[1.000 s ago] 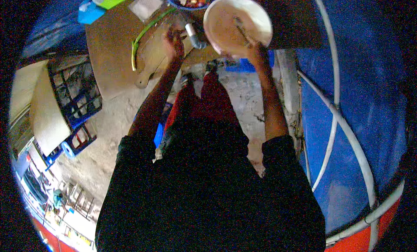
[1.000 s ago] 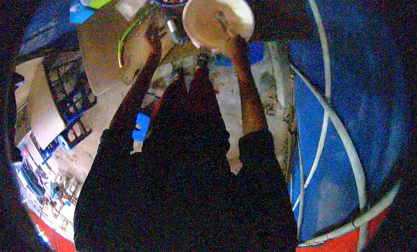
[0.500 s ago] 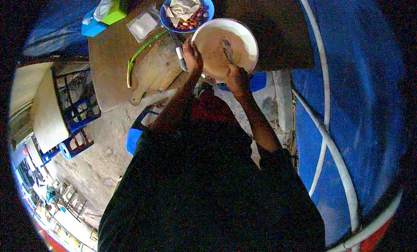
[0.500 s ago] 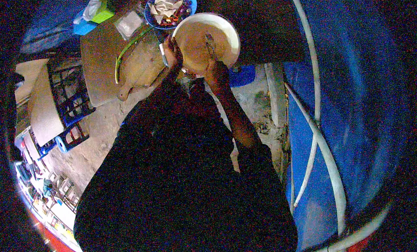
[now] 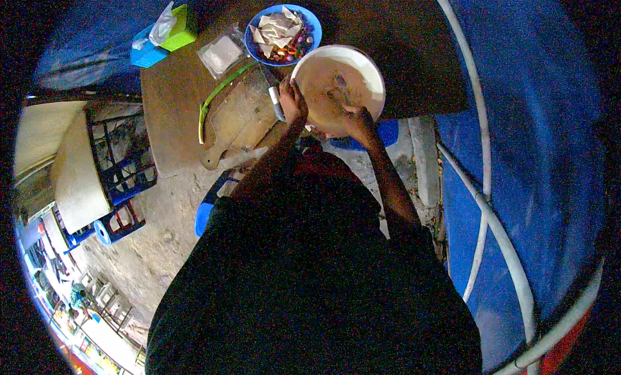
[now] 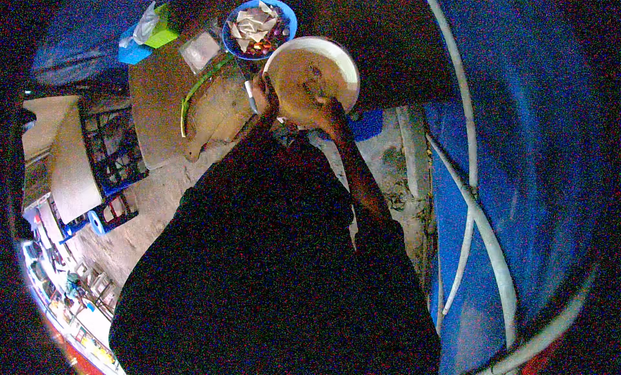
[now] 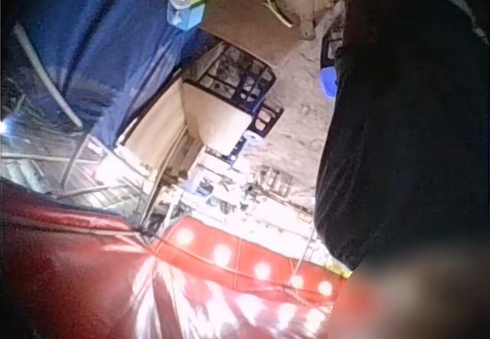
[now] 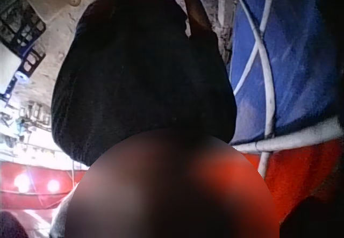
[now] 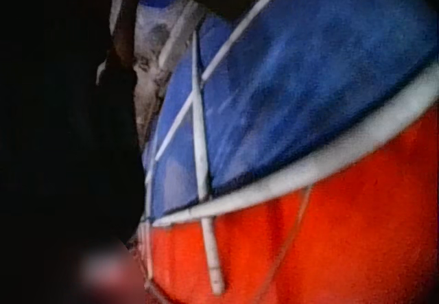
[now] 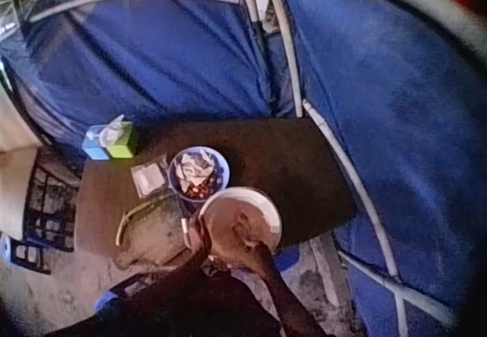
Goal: The person assembles small food packets by placing a filling onto a wrapper, folding it into a triangular shape, and placing the finished packet into a blue bowl. The process is repeated multiple times using a spoon to scoop filling from a white bowl.
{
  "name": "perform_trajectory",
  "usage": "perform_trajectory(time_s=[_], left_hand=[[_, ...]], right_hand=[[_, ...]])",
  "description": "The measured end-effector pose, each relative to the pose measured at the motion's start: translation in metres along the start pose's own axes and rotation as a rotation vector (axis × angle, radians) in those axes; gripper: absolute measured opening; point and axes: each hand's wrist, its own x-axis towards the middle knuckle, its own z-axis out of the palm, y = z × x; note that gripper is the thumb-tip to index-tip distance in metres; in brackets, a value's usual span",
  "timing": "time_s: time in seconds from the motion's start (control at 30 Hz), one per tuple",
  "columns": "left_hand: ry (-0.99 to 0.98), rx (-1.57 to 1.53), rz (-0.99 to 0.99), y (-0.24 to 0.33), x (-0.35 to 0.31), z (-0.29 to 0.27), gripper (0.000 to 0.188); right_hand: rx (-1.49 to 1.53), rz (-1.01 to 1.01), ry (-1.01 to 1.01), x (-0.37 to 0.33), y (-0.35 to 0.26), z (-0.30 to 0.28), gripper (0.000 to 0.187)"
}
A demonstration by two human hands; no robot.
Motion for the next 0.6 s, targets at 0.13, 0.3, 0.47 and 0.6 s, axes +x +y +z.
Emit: perform_trajectory(time_s=[0.13, 0.3, 0.47, 0.6], left_hand=[[0.01, 0.031, 0.142, -0.022, 0.002, 0.002, 0.038], [-0.159, -0.167, 0.114, -0.052, 0.038, -0.014, 0.037], [-0.269, -0.46, 0.283, 0.007, 0.065, -0.088, 0.046], [-0.316, -0.665, -0.065, 0.086, 0.064, -0.128, 0.064]], right_hand=[[0.234, 0.15, -0.162, 0.012, 0.009, 0.014, 0.03], [0.589, 0.487, -0.177, 0.013, -0.036, -0.004, 0.033], [0.758, 0.58, -0.136, -0.005, -0.085, -0.056, 0.041], [0.716, 0.447, -0.117, -0.005, -0.13, -0.073, 0.039]])
